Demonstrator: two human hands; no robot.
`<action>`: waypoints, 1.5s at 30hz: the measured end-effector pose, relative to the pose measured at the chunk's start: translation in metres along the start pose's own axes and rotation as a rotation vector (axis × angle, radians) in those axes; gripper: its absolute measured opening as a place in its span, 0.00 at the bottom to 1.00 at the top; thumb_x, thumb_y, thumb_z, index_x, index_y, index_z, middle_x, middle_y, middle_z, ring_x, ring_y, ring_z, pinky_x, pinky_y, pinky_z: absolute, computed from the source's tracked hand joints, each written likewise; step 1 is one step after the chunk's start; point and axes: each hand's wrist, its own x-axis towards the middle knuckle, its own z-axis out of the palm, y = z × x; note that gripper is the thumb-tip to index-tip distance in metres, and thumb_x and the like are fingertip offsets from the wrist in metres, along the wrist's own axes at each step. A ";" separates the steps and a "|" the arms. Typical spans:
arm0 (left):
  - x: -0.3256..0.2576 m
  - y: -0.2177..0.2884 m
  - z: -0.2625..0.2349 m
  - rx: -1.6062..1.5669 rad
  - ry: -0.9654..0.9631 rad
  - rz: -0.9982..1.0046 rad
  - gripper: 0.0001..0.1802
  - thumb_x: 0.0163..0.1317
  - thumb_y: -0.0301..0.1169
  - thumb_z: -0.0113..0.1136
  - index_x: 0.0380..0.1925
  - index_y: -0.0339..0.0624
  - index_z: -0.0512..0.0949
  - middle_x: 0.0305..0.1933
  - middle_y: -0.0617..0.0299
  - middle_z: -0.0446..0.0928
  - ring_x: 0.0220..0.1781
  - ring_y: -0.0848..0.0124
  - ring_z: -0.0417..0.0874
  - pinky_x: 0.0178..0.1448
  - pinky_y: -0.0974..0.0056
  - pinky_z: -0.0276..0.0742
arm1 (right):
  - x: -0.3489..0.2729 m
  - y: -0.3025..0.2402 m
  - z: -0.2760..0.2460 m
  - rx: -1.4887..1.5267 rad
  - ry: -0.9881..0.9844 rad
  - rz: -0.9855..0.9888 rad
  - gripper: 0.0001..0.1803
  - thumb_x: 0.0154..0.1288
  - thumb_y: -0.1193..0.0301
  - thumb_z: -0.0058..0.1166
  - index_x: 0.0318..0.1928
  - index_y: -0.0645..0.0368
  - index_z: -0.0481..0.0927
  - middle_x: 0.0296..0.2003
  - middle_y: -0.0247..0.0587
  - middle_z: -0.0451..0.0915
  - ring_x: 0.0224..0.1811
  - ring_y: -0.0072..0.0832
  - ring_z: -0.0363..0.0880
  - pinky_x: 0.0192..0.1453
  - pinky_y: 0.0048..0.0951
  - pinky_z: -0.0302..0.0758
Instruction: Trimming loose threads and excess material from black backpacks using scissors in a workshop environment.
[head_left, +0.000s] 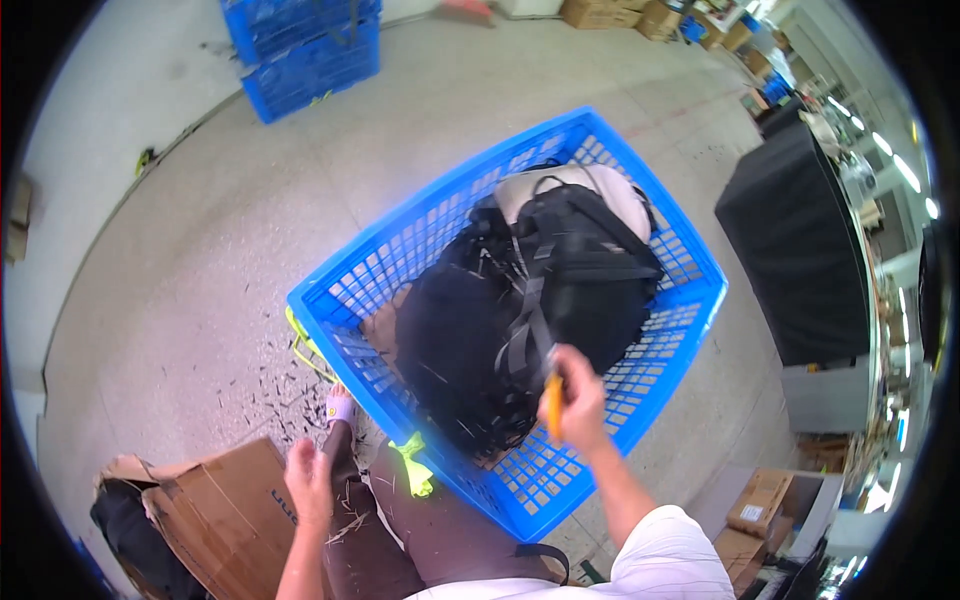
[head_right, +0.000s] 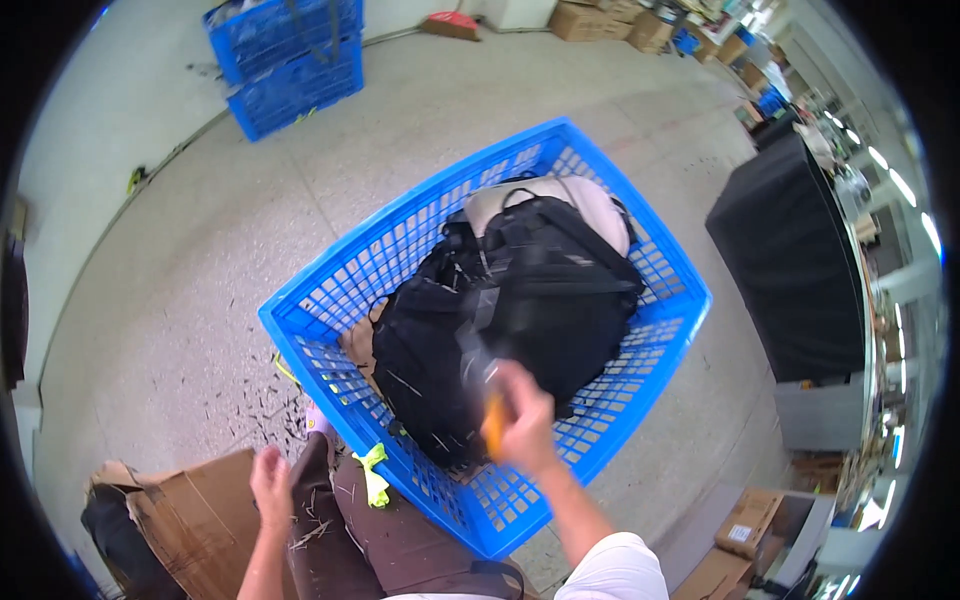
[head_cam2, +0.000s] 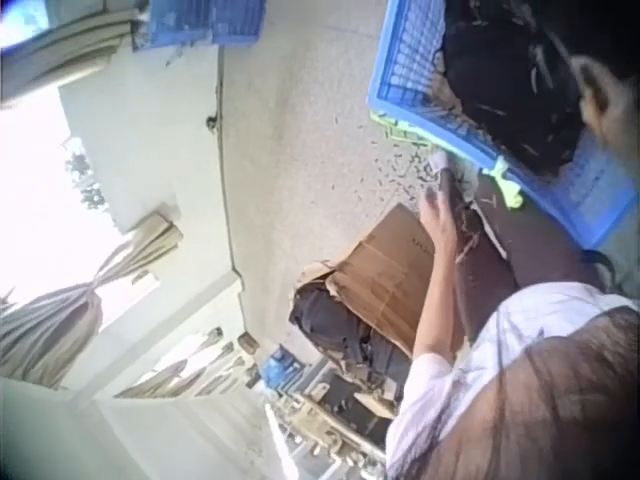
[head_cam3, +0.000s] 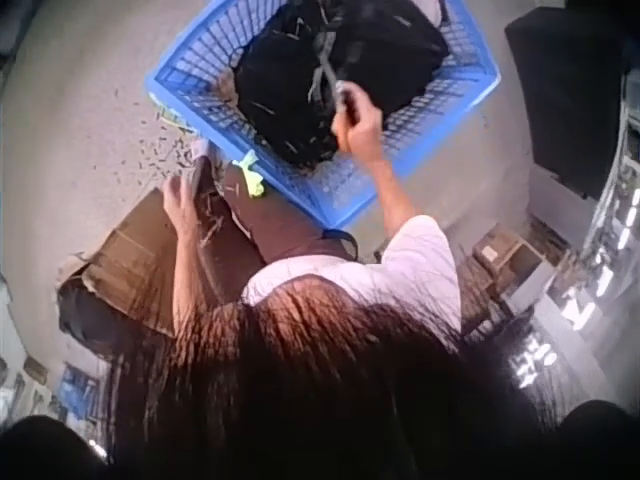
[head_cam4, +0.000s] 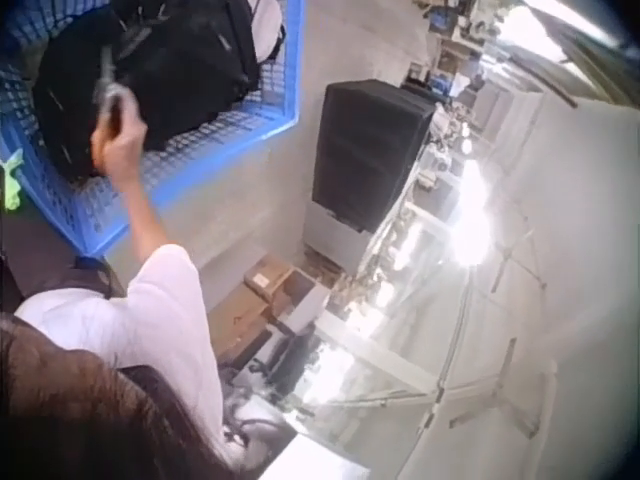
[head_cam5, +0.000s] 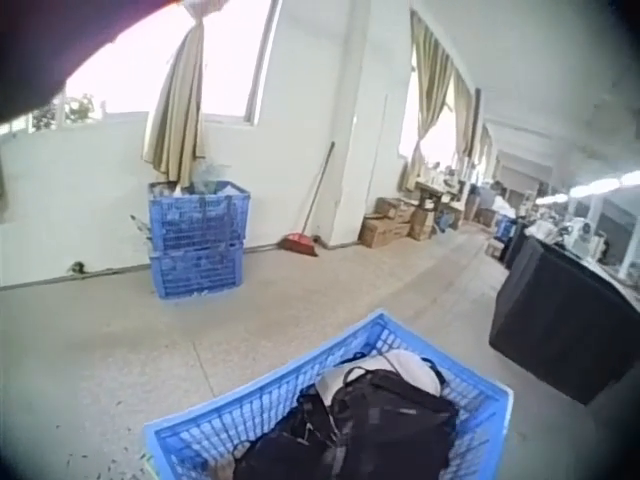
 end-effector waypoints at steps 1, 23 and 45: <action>0.022 -0.001 -0.012 -0.203 -0.041 -0.059 0.21 0.62 0.37 0.53 0.52 0.35 0.68 0.46 0.57 0.74 0.49 0.69 0.74 0.50 0.64 0.69 | -0.023 -0.040 0.002 0.072 -0.065 -0.016 0.27 0.44 0.79 0.57 0.50 0.67 0.71 0.43 0.53 0.78 0.43 0.35 0.80 0.48 0.30 0.75; -0.114 0.179 -0.318 -0.345 -0.129 0.390 0.40 0.19 0.21 0.69 0.46 0.34 0.74 0.43 0.55 0.79 0.45 0.63 0.79 0.56 0.63 0.71 | -0.088 -0.290 -0.024 0.333 -0.049 -0.880 0.34 0.48 0.74 0.63 0.57 0.67 0.67 0.33 0.45 0.75 0.25 0.32 0.70 0.21 0.30 0.71; -0.040 0.087 -0.239 0.115 -0.074 0.226 0.12 0.55 0.25 0.54 0.39 0.31 0.76 0.33 0.68 0.76 0.37 0.78 0.74 0.44 0.72 0.70 | -0.156 -0.154 -0.025 0.341 -0.824 0.500 0.34 0.46 0.70 0.69 0.55 0.61 0.70 0.38 0.39 0.78 0.38 0.23 0.75 0.46 0.23 0.70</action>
